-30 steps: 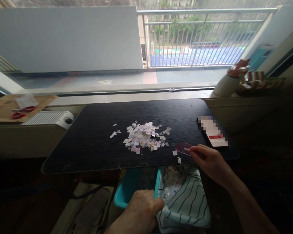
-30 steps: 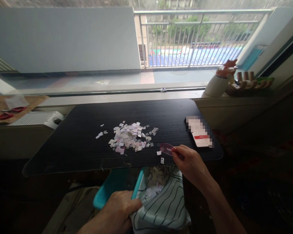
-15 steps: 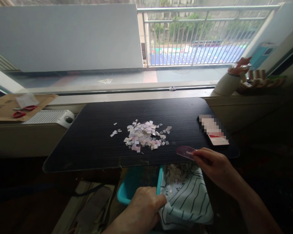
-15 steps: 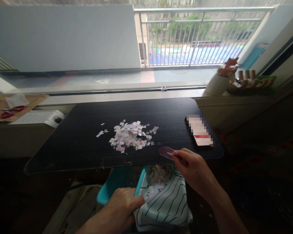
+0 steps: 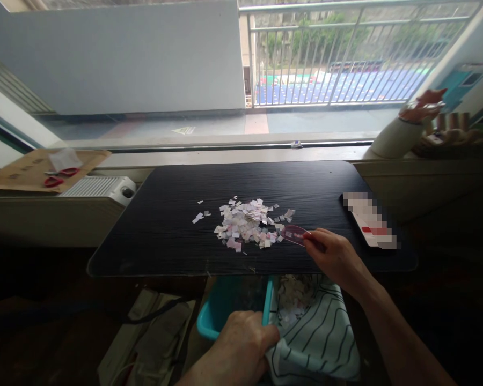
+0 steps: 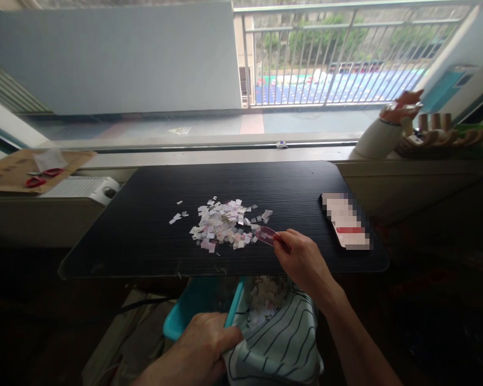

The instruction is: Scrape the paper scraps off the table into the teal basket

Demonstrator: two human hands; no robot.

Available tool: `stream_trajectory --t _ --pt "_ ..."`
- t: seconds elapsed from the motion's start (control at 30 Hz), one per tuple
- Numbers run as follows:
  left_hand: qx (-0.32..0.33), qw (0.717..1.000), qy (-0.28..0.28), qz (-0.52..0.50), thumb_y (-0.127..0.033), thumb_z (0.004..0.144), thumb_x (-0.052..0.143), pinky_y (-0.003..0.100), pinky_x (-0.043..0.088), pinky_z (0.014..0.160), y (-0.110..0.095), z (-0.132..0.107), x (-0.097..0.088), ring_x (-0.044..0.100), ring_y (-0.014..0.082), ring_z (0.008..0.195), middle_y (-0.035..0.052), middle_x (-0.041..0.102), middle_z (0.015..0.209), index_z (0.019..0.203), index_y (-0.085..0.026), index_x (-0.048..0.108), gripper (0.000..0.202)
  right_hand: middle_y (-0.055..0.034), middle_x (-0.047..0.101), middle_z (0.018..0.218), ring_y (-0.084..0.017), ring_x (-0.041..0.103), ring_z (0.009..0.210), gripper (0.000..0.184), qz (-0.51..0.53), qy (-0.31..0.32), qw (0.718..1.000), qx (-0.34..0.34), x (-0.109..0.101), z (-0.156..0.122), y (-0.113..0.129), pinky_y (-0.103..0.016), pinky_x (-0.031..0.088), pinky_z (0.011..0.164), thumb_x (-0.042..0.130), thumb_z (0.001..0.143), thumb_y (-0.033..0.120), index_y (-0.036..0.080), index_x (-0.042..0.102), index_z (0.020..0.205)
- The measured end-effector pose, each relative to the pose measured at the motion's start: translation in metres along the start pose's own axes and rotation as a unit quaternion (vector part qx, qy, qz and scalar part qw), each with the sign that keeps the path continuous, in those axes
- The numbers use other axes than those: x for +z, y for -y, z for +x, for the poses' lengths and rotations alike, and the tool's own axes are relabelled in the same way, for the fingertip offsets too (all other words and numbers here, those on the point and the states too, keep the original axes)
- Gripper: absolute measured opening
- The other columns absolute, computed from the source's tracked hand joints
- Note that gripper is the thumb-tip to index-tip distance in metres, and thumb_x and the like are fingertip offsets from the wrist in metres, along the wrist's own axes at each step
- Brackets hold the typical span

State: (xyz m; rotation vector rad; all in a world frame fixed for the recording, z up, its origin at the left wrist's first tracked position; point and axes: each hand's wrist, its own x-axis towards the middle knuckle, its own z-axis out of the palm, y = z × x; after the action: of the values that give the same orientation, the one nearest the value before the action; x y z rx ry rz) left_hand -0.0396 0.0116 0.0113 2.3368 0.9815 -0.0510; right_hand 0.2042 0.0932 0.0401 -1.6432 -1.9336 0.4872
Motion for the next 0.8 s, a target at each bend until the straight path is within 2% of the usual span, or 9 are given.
stream_trajectory --t 0.13,0.4,0.47,0.6,0.67,0.73,0.8 --pt "0.005 1.000 0.004 -0.012 -0.011 0.072 0.059 0.023 0.037 0.059 0.000 0.000 0.000 0.062 0.0183 0.070 0.0006 0.064 0.077 0.078 -0.020 0.060 0.011 -0.0012 0.063 0.073 -0.014 0.057 0.062 0.019 -0.020 0.009 1.000 0.020 -0.006 -0.006 0.001 -0.026 0.040 0.057 0.051 0.088 0.026 0.020 0.068 0.081" --pt "0.004 1.000 0.004 -0.009 -0.010 0.072 0.058 0.023 0.038 0.060 0.001 0.001 -0.003 0.062 0.0178 0.071 0.0002 0.063 0.078 0.078 -0.021 0.059 0.012 -0.0014 0.066 0.073 -0.014 0.057 0.060 0.019 -0.013 0.012 0.999 0.031 -0.010 -0.010 -0.001 -0.026 0.041 0.056 0.052 0.087 0.027 0.020 0.069 0.083" --pt "0.004 1.000 0.003 -0.008 -0.010 0.072 0.058 0.024 0.038 0.060 0.001 0.001 -0.004 0.062 0.0178 0.071 0.0002 0.063 0.078 0.078 -0.021 0.059 0.012 -0.0006 0.067 0.071 -0.014 0.058 0.059 0.017 -0.009 0.043 0.998 0.043 -0.017 -0.017 -0.002 -0.025 0.041 0.055 0.053 0.085 0.026 0.021 0.069 0.081" --pt "-0.005 1.000 0.008 -0.002 -0.012 0.074 0.059 0.024 0.037 0.058 -0.001 0.001 -0.004 0.062 0.0180 0.070 0.0001 0.064 0.076 0.075 -0.020 0.059 0.008 0.0019 0.065 0.064 -0.013 0.058 0.055 0.018 -0.002 0.163 0.984 0.069 -0.041 -0.040 0.001 -0.023 0.040 0.049 0.053 0.085 0.026 0.023 0.066 0.073" --pt "-0.006 1.000 0.009 0.003 -0.013 0.076 0.059 0.024 0.037 0.058 -0.001 0.002 -0.004 0.062 0.0182 0.070 0.0002 0.064 0.075 0.075 -0.020 0.059 0.007 0.0020 0.065 0.064 -0.013 0.058 0.056 0.019 -0.001 0.187 0.979 0.076 -0.045 -0.045 0.005 -0.023 0.040 0.051 0.053 0.086 0.027 0.023 0.066 0.073" --pt "-0.003 1.000 0.002 0.018 -0.013 0.075 0.059 0.025 0.037 0.058 0.000 0.002 -0.003 0.062 0.0188 0.070 0.0003 0.063 0.074 0.076 -0.021 0.060 0.007 0.0006 0.066 0.071 -0.013 0.059 0.061 0.018 0.011 0.153 0.986 0.067 -0.040 -0.041 0.009 -0.023 0.042 0.056 0.053 0.087 0.028 0.022 0.067 0.079" --pt "0.002 0.999 -0.007 0.031 -0.012 0.074 0.059 0.025 0.035 0.056 0.001 0.002 -0.001 0.061 0.0190 0.069 0.0002 0.063 0.074 0.078 -0.021 0.060 0.010 -0.0010 0.066 0.077 -0.013 0.059 0.065 0.018 0.026 0.093 0.994 0.043 -0.027 -0.029 0.014 -0.024 0.042 0.060 0.051 0.089 0.029 0.021 0.067 0.084"
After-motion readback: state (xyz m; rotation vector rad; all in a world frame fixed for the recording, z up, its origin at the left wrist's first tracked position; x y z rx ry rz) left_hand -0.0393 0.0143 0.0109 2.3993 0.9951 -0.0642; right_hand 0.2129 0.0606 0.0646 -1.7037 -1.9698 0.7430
